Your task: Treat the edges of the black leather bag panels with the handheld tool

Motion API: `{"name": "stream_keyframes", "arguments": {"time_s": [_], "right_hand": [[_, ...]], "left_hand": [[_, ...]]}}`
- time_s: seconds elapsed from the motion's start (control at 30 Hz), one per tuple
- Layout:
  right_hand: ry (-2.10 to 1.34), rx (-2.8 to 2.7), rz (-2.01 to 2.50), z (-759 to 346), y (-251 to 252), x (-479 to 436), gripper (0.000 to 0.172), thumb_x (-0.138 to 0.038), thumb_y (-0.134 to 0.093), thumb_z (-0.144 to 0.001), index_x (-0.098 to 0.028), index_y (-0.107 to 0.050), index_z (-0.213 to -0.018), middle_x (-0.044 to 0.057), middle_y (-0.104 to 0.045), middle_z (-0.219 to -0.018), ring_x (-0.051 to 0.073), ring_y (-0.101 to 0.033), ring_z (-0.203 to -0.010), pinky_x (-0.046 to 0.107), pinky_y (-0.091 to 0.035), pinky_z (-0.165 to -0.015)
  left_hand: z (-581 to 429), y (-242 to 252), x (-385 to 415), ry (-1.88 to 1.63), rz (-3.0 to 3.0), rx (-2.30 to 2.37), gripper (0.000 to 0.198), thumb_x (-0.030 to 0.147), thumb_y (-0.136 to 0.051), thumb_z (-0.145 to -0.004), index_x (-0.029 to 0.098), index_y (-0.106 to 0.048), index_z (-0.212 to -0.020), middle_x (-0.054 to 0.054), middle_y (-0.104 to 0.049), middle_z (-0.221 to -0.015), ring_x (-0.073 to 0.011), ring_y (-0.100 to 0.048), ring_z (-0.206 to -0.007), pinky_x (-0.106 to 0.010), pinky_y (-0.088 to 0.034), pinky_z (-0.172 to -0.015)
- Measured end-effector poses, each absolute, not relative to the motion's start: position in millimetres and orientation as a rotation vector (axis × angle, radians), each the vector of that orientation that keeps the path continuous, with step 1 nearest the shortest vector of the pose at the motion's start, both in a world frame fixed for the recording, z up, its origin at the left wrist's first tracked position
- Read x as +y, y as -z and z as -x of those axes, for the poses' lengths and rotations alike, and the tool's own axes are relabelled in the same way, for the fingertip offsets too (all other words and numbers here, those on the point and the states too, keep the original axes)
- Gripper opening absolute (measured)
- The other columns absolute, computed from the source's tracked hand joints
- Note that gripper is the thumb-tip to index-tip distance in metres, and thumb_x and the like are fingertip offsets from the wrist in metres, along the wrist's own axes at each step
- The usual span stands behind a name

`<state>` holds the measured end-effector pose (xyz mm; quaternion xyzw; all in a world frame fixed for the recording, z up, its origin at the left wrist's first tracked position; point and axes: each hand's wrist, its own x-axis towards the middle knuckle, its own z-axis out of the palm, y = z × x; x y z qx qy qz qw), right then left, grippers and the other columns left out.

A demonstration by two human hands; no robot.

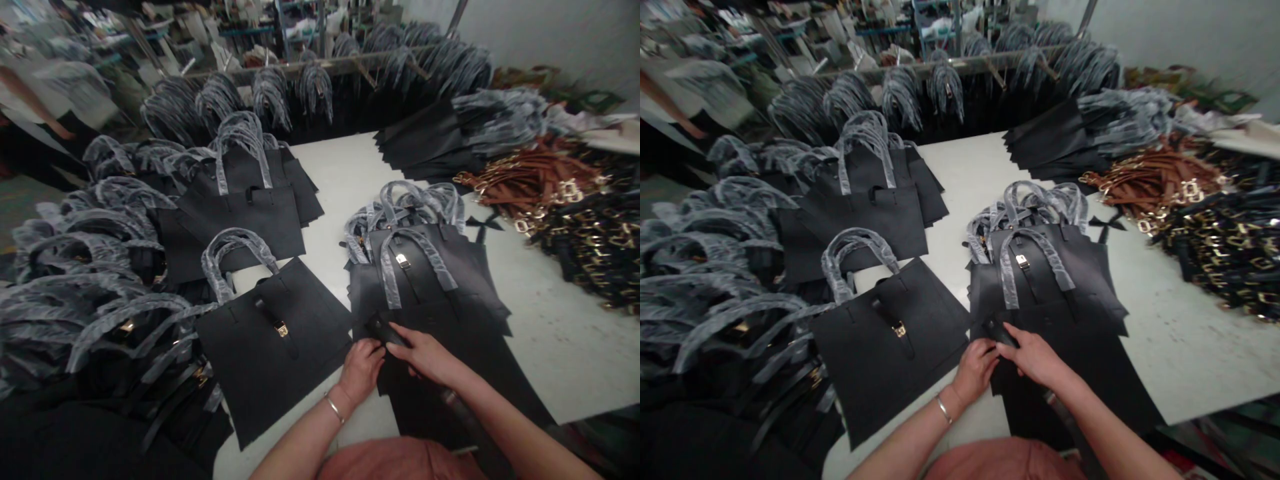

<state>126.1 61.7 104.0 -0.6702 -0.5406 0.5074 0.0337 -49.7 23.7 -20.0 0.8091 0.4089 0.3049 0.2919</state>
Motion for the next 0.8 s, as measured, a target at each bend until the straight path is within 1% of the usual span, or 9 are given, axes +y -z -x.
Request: {"name": "stream_keyframes", "arguments": {"time_s": [0.17,0.3,0.37,0.43,0.5,0.57,0.63,0.73,0.8], "right_hand": [[-1.508,-1.743,2.045,-121,-109,66,0.070,-0.046,-0.056,-0.086,-0.010,-0.045,-0.144,0.005,-0.071,-0.075,0.014,-0.062,-0.050,0.024,-0.047,-0.054],[-1.548,-1.743,2.039,-124,-112,62,0.066,-0.041,-0.053,-0.087,-0.009,-0.045,-0.144,0.006,-0.072,-0.074,0.016,-0.062,-0.047,0.025,-0.047,-0.050],[-1.523,-1.739,2.027,-119,-111,64,0.066,-0.041,-0.054,-0.086,-0.011,-0.046,-0.144,0.006,-0.073,-0.076,0.017,-0.064,-0.050,0.026,-0.049,-0.052],[-1.464,-1.736,2.013,-114,-111,68,0.066,-0.042,-0.057,-0.084,-0.015,-0.048,-0.144,0.006,-0.075,-0.084,0.019,-0.068,-0.060,0.028,-0.052,-0.060],[-1.387,-1.737,1.971,-114,-114,67,0.064,-0.041,-0.060,-0.082,-0.020,-0.050,-0.142,0.007,-0.075,-0.099,0.023,-0.071,-0.079,0.030,-0.053,-0.074],[-1.318,-1.747,1.893,-123,-119,60,0.063,-0.041,-0.061,-0.080,-0.022,-0.053,-0.140,0.007,-0.071,-0.115,0.026,-0.068,-0.099,0.033,-0.052,-0.087],[-1.280,-1.735,1.835,-139,-123,47,0.063,-0.042,-0.062,-0.079,-0.023,-0.054,-0.139,0.006,-0.067,-0.125,0.028,-0.064,-0.112,0.035,-0.050,-0.094],[-1.255,-1.627,1.881,-168,-123,26,0.067,-0.046,-0.061,-0.080,-0.024,-0.050,-0.142,0.005,-0.064,-0.130,0.028,-0.062,-0.115,0.034,-0.049,-0.098],[-1.226,-1.531,1.956,-183,-120,14,0.070,-0.050,-0.060,-0.080,-0.024,-0.048,-0.144,0.005,-0.066,-0.127,0.029,-0.065,-0.109,0.034,-0.051,-0.094]], "left_hand": [[49,18,27,-0.744,-2.150,1.107,0.026,0.019,-0.047,-0.094,0.023,-0.065,-0.112,-0.011,-0.063,-0.111,-0.0249,-0.054,-0.111,-0.043,-0.050,-0.093],[46,16,26,-0.735,-2.178,1.132,0.027,0.019,-0.043,-0.096,0.021,-0.066,-0.110,-0.011,-0.063,-0.108,-0.0251,-0.052,-0.109,-0.043,-0.049,-0.093],[44,16,26,-0.726,-2.205,1.142,0.026,0.019,-0.042,-0.096,0.021,-0.067,-0.104,-0.011,-0.063,-0.104,-0.0257,-0.052,-0.108,-0.043,-0.049,-0.092],[44,14,28,-0.697,-2.226,1.143,0.025,0.019,-0.042,-0.094,0.021,-0.067,-0.099,-0.011,-0.064,-0.099,-0.0260,-0.054,-0.103,-0.043,-0.049,-0.088],[48,12,34,-0.658,-2.227,1.132,0.021,0.021,-0.046,-0.092,0.021,-0.066,-0.094,-0.010,-0.064,-0.094,-0.0255,-0.055,-0.096,-0.042,-0.049,-0.084],[51,6,48,-0.618,-2.190,1.139,0.016,0.023,-0.050,-0.089,0.021,-0.066,-0.088,-0.008,-0.065,-0.089,-0.0238,-0.057,-0.089,-0.039,-0.049,-0.081],[50,-4,70,-0.579,-2.124,1.185,0.017,0.022,-0.049,-0.089,0.021,-0.065,-0.082,-0.006,-0.065,-0.083,-0.0209,-0.058,-0.082,-0.034,-0.049,-0.076],[34,-25,115,-0.605,-2.099,1.221,0.024,0.021,-0.043,-0.092,0.021,-0.065,-0.081,-0.005,-0.063,-0.079,-0.0177,-0.059,-0.075,-0.030,-0.048,-0.071],[13,-41,147,-0.672,-2.171,1.159,0.025,0.021,-0.041,-0.094,0.020,-0.065,-0.087,-0.006,-0.064,-0.083,-0.0180,-0.059,-0.080,-0.030,-0.048,-0.076]]}}
